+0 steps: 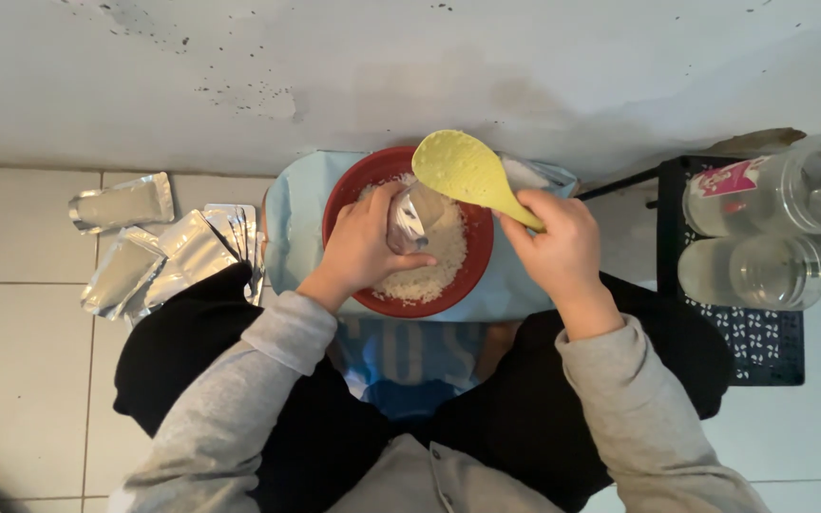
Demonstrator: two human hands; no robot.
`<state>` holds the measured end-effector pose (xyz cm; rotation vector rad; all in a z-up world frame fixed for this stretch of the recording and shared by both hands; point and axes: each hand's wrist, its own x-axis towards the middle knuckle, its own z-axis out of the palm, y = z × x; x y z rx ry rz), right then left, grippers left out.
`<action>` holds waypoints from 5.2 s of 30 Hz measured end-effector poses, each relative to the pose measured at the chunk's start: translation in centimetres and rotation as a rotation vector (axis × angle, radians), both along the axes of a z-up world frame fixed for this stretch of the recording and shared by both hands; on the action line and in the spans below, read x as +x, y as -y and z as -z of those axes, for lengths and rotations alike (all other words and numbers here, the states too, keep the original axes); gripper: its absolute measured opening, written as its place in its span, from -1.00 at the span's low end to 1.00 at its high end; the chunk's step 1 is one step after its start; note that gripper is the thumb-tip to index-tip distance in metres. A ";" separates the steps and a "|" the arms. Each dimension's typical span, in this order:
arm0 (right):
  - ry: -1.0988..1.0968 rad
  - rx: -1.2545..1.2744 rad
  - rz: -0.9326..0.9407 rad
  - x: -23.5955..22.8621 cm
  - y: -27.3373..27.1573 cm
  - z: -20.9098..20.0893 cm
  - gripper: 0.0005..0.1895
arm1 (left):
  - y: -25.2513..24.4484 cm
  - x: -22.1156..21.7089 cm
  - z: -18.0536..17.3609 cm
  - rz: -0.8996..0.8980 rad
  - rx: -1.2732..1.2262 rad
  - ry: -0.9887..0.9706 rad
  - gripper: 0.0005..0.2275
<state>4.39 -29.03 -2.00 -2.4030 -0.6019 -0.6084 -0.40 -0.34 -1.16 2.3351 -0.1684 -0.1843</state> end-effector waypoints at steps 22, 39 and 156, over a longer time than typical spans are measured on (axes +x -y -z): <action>-0.226 -0.071 -0.022 -2.0 0.1 -2.4 -0.77 | -0.2 0.1 -0.1 0.027 -0.034 0.089 -0.05; -0.807 -0.499 -0.190 -2.1 -4.1 -4.1 -0.45 | -0.2 0.7 -2.1 -0.191 -1.632 -0.362 -0.43; -1.076 0.876 -0.577 0.1 -5.1 -5.2 -0.10 | -0.5 1.5 0.2 0.108 -0.853 0.106 -0.20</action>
